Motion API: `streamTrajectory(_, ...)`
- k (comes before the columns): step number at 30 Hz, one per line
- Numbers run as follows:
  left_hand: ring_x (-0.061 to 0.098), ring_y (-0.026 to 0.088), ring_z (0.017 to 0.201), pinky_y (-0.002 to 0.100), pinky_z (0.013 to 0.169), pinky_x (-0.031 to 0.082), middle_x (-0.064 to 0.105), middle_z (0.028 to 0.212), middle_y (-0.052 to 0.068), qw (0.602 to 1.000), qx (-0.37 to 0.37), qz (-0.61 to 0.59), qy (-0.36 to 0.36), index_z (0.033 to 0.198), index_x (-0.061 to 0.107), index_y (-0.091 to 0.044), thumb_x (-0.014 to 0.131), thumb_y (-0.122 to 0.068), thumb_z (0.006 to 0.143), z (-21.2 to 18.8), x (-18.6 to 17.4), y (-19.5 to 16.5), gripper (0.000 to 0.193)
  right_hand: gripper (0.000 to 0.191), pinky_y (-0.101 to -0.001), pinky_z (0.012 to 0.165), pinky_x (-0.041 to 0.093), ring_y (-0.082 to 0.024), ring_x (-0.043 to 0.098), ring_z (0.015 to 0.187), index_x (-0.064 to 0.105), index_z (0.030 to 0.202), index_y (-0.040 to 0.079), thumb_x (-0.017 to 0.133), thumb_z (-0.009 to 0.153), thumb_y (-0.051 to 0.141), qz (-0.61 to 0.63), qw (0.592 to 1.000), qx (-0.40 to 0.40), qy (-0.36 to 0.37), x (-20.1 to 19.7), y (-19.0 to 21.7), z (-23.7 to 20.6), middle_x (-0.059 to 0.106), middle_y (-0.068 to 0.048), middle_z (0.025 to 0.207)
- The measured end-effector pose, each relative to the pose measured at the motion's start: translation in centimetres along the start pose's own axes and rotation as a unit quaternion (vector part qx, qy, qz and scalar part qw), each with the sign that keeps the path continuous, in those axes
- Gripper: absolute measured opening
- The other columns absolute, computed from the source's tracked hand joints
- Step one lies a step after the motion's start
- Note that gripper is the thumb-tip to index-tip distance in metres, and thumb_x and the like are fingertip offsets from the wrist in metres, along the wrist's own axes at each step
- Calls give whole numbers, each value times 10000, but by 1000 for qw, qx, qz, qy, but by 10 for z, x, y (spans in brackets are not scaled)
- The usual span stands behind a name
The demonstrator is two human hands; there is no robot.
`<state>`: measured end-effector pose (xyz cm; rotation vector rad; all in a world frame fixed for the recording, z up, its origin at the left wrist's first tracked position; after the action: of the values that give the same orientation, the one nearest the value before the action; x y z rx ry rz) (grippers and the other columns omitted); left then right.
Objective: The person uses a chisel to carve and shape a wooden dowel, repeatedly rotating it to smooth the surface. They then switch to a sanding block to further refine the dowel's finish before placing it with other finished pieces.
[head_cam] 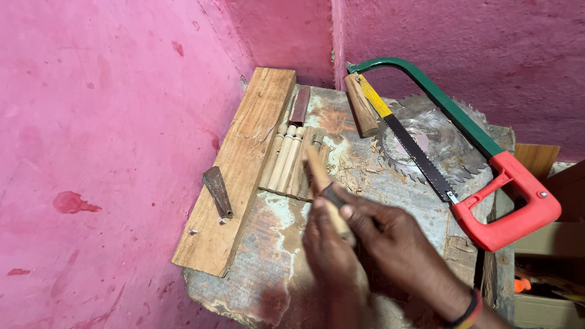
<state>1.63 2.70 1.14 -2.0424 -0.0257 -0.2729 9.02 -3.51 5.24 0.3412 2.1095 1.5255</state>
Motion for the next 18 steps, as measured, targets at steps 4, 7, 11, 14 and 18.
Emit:
streamTrajectory(4, 514, 86, 573, 233, 417, 362, 645, 813, 70, 997, 47, -30, 60, 1332, 684, -93, 479, -416, 1000, -12, 11, 6, 507, 469, -324, 974, 574, -140, 726, 1142, 698, 1329, 127, 579, 942, 362, 42, 998, -36, -25, -18, -2, 11, 682, 5, 1423)
streamTrajectory(7, 520, 95, 588, 243, 444, 385, 667, 834, 50, 999, -4, -47, 15, 1270, 690, -65, 474, -440, 991, -4, 8, 2, 515, 457, -313, 973, 572, -138, 741, 1108, 707, 1328, 145, 586, 935, 346, 34, 999, 2, -6, -15, -4, 4, 703, -1, 1345)
streamTrajectory(11, 537, 87, 663, 229, 513, 389, 654, 866, 51, 990, 8, -142, 23, 1302, 680, -39, 486, -428, 1013, 10, -7, -5, 521, 508, -296, 993, 547, -123, 724, 1154, 669, 1401, 175, 586, 937, 366, 0, 1000, 0, 19, 0, -6, -8, 737, -26, 1289)
streamTrajectory(14, 542, 100, 676, 244, 520, 386, 651, 864, 51, 991, 7, -130, 17, 1290, 683, -12, 494, -418, 1014, 10, -7, -4, 526, 544, -297, 1011, 530, -119, 710, 1194, 650, 1428, 170, 579, 937, 393, -14, 1000, -15, 7, 2, -8, -9, 719, -33, 1309)
streamTrajectory(18, 558, 112, 649, 258, 503, 409, 691, 872, 75, 991, 31, -121, 39, 1311, 669, -8, 454, -401, 1022, -7, 2, -4, 534, 503, -306, 1027, 504, -122, 680, 1219, 640, 1390, 157, 577, 954, 400, -38, 998, -34, -19, -5, -9, -1, 734, -52, 1357)
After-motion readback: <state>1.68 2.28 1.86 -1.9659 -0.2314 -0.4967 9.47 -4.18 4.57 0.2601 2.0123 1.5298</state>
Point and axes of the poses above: each hand's wrist, its own z-axis towards the middle knuckle, its own x-axis out of the palm, y = z × x, the point moved 1 cm from there along z, towards the middle knuckle
